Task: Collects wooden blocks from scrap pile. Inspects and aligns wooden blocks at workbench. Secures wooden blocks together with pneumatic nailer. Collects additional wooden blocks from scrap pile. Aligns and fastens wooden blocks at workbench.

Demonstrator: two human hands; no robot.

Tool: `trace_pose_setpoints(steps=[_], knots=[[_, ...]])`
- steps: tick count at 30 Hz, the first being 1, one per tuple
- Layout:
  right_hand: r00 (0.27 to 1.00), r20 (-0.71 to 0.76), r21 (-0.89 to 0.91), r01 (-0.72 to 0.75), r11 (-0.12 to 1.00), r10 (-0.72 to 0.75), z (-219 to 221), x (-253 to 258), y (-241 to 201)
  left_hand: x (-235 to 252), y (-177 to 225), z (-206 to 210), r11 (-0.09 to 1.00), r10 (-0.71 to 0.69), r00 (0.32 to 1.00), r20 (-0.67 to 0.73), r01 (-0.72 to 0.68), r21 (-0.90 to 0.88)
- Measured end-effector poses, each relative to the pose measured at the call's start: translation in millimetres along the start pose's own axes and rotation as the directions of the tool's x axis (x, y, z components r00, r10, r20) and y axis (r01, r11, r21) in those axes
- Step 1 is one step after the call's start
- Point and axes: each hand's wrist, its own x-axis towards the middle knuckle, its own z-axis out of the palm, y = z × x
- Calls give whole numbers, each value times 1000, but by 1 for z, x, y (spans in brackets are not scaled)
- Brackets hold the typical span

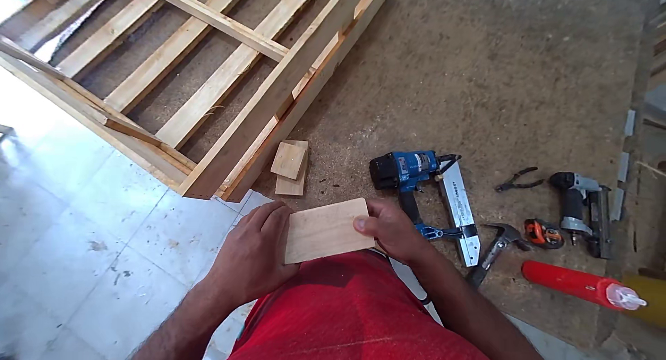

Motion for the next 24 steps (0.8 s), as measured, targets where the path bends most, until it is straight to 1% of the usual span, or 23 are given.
trace_pose_setpoints(steps=[2,4,5,6,8,9,10,11,12,13,14,16,17,18,19,20,21,22,23,24], knots=[[997,-7,-90,76,993,-77,0,-9,-4,-4,3,-2,998,58,997,-56,-57,9],[993,6,-137,121,983,-121,0,-15,-6,-7,5,-13,998,53,999,-7,-53,-28],[990,15,-149,138,979,-137,1,-18,-6,-7,4,-20,994,41,999,8,-40,-106],[988,26,-156,154,976,-152,3,-21,-6,-6,2,-25,974,23,1000,8,-21,-225],[982,59,-154,186,970,-179,7,-24,-6,-2,-3,-31,896,-17,999,34,31,-443],[980,70,-152,197,969,-188,10,-24,-6,2,-5,-32,848,-18,996,84,60,-526],[978,80,-157,201,967,-191,11,-24,-5,4,-7,-30,781,-12,990,139,96,-617],[978,91,-165,200,966,-187,12,-23,-5,6,-8,-26,679,-15,984,177,140,-721],[981,94,-170,186,968,-172,13,-22,-5,6,-9,-21,589,-19,978,207,179,-788],[985,97,-173,160,972,-144,13,-22,-4,5,-10,-18,527,-33,973,227,210,-824],[990,102,-184,119,976,-102,12,-23,-5,3,-9,-14,493,-54,970,237,232,-838],[993,111,-277,68,959,-38,9,-28,-8,-1,-8,-9,481,-98,963,253,268,-835],[991,128,-393,76,916,-28,6,-31,-12,-3,-8,-7,475,-116,959,258,282,-834],[989,142,-547,112,830,-40,4,-34,-17,-3,-9,-7,463,-130,956,262,292,-837],[983,161,-682,173,710,-86,2,-37,-22,-3,-10,-6,452,-141,954,265,300,-840],[965,199,-764,263,589,-173,0,-39,-24,-2,-11,-6,445,-148,952,268,306,-842],[925,257,-803,366,471,-281,-2,-38,-24,-2,-11,-6,442,-143,952,270,306,-843],[880,310,-821,439,364,-360,-4,-36,-23,-1,-11,-5,443,-136,953,272,304,-843],[849,350,-840,471,269,-395,-5,-33,-23,-1,-11,-5,443,-127,954,273,301,-844],[835,375,-854,480,201,-403,-6,-31,-23,0,-10,-4,445,-121,954,275,300,-844]])
